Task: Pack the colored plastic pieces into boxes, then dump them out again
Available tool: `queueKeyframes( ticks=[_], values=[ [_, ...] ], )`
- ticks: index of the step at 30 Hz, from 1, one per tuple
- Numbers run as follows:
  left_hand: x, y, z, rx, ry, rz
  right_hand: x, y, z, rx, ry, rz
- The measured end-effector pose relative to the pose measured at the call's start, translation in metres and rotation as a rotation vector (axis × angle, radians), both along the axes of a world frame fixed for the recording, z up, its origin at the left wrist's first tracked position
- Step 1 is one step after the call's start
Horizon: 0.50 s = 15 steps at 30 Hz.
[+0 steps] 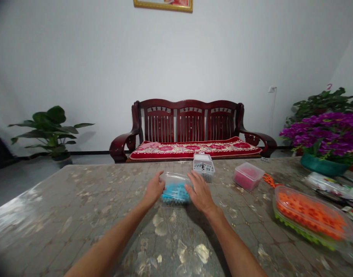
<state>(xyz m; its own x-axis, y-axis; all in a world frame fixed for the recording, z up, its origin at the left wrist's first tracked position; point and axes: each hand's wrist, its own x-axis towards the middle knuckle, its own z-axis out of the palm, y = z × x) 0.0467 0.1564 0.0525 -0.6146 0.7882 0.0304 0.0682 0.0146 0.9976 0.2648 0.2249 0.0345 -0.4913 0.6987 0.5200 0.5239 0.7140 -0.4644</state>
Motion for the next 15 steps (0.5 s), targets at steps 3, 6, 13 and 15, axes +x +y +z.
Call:
queueKeyframes(
  ticks=[3,6,13,15],
  values=[
    [0.007,0.0,0.0,-0.003,0.158,0.002,-0.014,-0.012,0.001,0.068,-0.257,-0.002],
    [0.011,-0.003,0.001,-0.015,0.285,-0.027,-0.021,-0.013,0.003,0.079,-0.381,-0.028],
    [0.008,-0.006,0.007,0.091,0.474,-0.298,-0.021,0.002,0.006,0.079,-0.412,0.031],
    [0.006,-0.004,0.006,0.104,0.473,-0.367,-0.023,0.004,0.004,0.059,-0.418,0.036]
  ],
)
